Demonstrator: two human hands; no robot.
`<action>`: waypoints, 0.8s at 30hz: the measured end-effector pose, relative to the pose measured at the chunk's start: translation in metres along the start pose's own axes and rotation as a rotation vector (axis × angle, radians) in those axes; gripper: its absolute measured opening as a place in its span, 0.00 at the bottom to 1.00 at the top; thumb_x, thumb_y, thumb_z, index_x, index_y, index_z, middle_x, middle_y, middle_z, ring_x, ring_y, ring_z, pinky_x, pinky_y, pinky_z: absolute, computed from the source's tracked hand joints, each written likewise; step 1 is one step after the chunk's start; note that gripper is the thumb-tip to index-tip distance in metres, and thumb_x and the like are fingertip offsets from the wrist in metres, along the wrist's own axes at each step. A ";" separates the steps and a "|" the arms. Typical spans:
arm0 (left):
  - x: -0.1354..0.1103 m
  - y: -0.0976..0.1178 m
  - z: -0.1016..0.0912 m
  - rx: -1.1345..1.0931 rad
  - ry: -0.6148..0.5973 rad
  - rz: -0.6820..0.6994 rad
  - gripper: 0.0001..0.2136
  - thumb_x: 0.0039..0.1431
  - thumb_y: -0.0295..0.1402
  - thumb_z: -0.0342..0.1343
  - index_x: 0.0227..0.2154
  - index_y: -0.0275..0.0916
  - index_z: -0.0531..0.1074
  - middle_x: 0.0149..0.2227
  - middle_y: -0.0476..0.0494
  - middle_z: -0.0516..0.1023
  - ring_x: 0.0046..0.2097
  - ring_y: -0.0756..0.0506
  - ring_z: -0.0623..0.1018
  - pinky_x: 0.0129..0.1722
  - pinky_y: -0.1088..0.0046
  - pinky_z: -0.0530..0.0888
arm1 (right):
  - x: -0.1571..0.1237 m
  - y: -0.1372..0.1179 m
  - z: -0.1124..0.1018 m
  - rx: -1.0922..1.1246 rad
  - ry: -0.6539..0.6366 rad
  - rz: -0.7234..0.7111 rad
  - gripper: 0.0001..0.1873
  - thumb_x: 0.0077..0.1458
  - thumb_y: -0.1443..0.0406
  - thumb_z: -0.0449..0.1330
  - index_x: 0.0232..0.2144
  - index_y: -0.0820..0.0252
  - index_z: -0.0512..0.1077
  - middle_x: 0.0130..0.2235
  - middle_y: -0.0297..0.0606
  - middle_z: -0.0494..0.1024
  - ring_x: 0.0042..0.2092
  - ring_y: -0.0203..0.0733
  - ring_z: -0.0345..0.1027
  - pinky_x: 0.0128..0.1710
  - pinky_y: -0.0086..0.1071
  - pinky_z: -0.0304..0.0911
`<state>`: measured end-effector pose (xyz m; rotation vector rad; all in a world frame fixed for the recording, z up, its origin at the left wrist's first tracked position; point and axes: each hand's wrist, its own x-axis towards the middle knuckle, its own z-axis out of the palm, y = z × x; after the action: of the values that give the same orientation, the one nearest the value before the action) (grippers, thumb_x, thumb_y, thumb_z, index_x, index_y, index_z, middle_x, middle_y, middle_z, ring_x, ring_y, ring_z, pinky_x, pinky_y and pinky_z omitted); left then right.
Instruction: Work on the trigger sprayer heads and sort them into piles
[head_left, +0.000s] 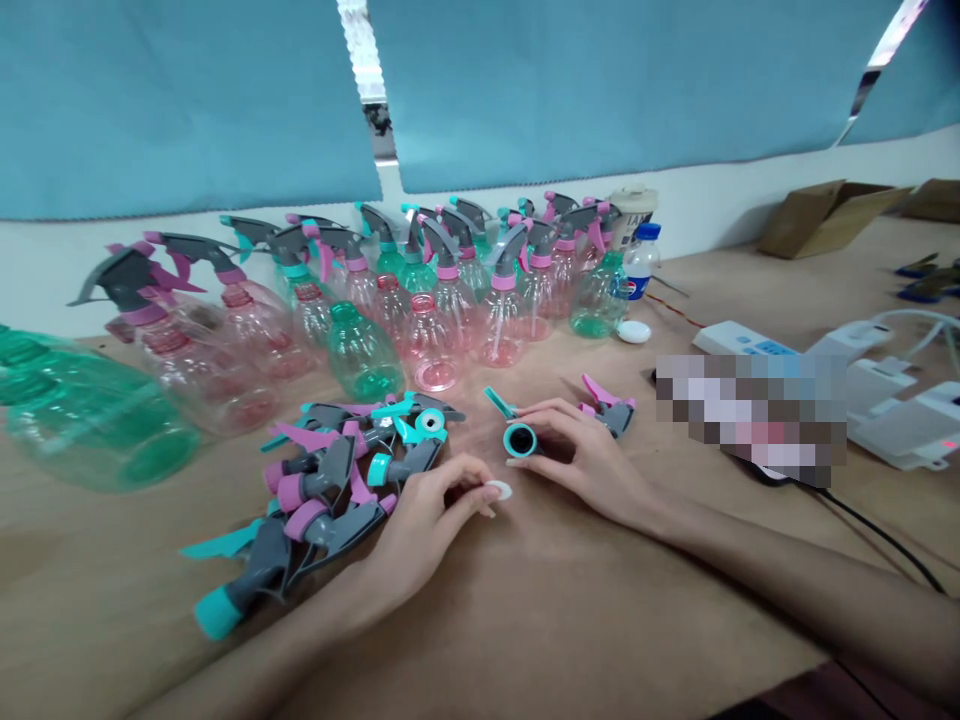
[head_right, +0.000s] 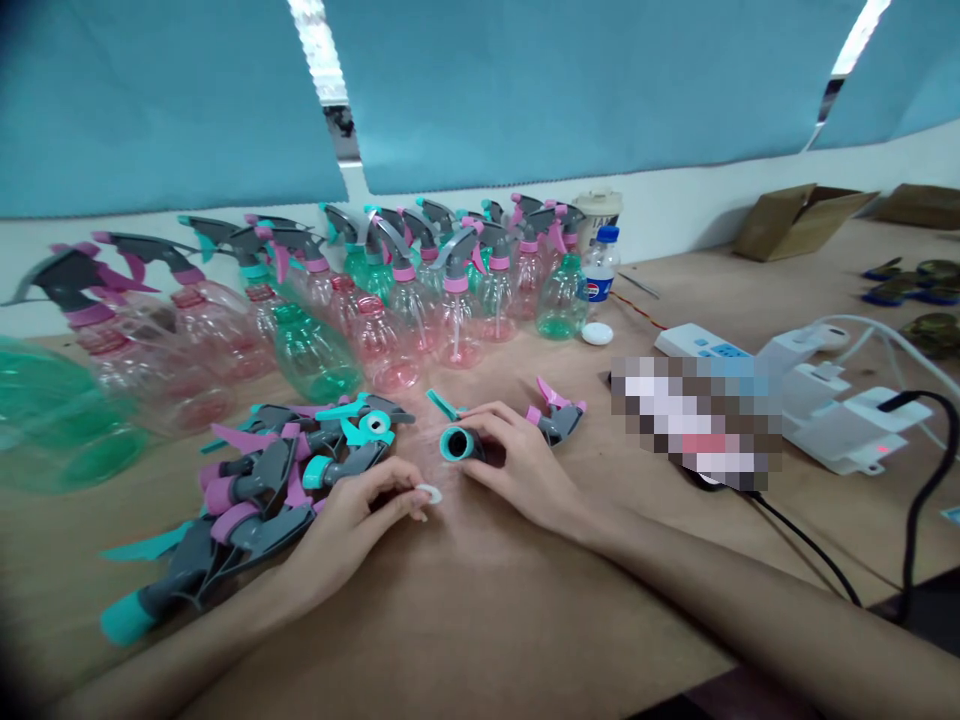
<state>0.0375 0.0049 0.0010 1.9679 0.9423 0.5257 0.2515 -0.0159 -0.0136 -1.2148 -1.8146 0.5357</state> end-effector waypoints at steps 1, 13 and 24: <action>0.000 -0.001 0.000 -0.047 0.036 -0.012 0.09 0.63 0.39 0.52 0.32 0.40 0.68 0.29 0.53 0.74 0.32 0.49 0.75 0.35 0.73 0.68 | 0.000 0.000 0.000 0.005 0.000 0.000 0.12 0.52 0.69 0.63 0.41 0.56 0.72 0.46 0.39 0.73 0.49 0.43 0.69 0.50 0.39 0.64; -0.003 0.004 0.001 -0.029 0.259 -0.018 0.08 0.63 0.39 0.52 0.39 0.44 0.72 0.37 0.50 0.76 0.35 0.48 0.75 0.33 0.73 0.70 | -0.002 -0.002 0.003 0.057 -0.072 -0.100 0.15 0.51 0.70 0.64 0.43 0.55 0.72 0.47 0.38 0.73 0.48 0.42 0.70 0.47 0.37 0.67; -0.006 0.002 0.006 0.057 0.365 0.240 0.05 0.63 0.33 0.53 0.36 0.41 0.73 0.35 0.47 0.75 0.36 0.47 0.74 0.34 0.71 0.71 | -0.003 -0.003 0.004 0.060 -0.093 -0.146 0.16 0.50 0.65 0.65 0.43 0.54 0.73 0.47 0.40 0.73 0.49 0.43 0.69 0.47 0.40 0.67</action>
<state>0.0388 -0.0040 -0.0003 2.0903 0.9506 1.0311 0.2466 -0.0192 -0.0147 -1.0232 -1.9340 0.5675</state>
